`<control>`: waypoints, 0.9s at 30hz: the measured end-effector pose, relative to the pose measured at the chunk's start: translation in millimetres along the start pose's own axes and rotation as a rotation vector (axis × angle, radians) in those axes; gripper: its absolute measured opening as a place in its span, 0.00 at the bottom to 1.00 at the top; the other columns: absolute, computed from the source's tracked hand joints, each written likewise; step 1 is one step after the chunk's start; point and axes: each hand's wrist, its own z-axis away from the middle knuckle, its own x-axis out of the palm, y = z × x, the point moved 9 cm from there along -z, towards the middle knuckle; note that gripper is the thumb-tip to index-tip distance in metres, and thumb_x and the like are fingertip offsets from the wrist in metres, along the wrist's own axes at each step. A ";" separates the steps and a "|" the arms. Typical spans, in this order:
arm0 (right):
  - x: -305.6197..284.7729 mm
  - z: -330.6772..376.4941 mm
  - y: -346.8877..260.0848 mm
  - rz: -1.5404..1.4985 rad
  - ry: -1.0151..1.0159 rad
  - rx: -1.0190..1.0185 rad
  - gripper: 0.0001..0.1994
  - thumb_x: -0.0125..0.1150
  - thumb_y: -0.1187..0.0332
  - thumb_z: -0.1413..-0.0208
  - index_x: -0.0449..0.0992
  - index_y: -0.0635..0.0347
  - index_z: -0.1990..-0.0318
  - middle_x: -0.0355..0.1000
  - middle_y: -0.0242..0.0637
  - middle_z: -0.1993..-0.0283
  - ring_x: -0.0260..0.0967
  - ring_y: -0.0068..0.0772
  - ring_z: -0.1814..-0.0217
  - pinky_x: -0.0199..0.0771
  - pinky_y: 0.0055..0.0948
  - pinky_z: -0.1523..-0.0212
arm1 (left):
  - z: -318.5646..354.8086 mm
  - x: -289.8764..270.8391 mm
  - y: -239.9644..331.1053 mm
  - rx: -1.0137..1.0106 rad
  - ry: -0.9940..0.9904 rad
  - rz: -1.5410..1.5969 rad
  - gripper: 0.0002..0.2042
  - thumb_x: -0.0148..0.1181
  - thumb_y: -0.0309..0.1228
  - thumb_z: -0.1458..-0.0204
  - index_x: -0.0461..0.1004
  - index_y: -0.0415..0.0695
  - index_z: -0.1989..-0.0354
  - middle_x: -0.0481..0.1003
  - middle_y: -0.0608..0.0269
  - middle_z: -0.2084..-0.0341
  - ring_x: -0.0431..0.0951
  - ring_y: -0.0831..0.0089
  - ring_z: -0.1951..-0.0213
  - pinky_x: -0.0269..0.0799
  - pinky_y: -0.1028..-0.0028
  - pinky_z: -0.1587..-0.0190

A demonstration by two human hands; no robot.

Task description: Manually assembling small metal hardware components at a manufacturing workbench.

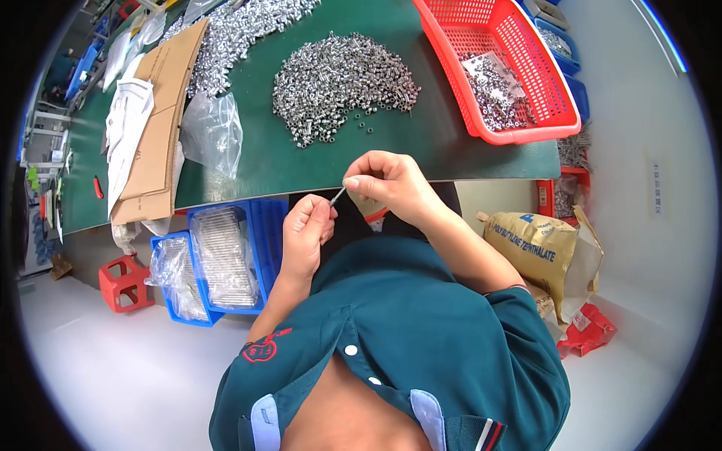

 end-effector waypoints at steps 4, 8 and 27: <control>0.3 5.1 -3.1 -0.025 -0.012 0.001 0.05 0.62 0.72 0.47 0.74 0.64 0.67 0.70 0.25 0.73 0.63 0.12 0.73 0.65 0.15 0.72 | 1.4 1.5 0.1 -0.002 -0.004 -0.032 0.12 0.49 0.35 0.40 0.67 0.40 0.72 0.57 0.76 0.87 0.53 0.87 0.85 0.47 0.83 0.81; -2.0 7.5 -2.7 0.047 -0.011 -0.022 0.05 0.61 0.73 0.47 0.74 0.66 0.66 0.71 0.27 0.72 0.66 0.14 0.71 0.68 0.17 0.70 | 1.5 3.7 -0.6 0.008 -0.007 -0.042 0.12 0.49 0.35 0.40 0.67 0.41 0.72 0.57 0.76 0.87 0.53 0.88 0.85 0.46 0.83 0.81; 7.9 14.7 -30.1 0.289 -0.052 -0.316 0.03 0.57 0.79 0.47 0.72 0.68 0.65 0.70 0.29 0.71 0.69 0.18 0.67 0.72 0.19 0.65 | -1.7 13.7 0.4 -0.040 -0.105 0.127 0.13 0.50 0.38 0.40 0.66 0.42 0.73 0.57 0.75 0.87 0.53 0.86 0.85 0.47 0.83 0.81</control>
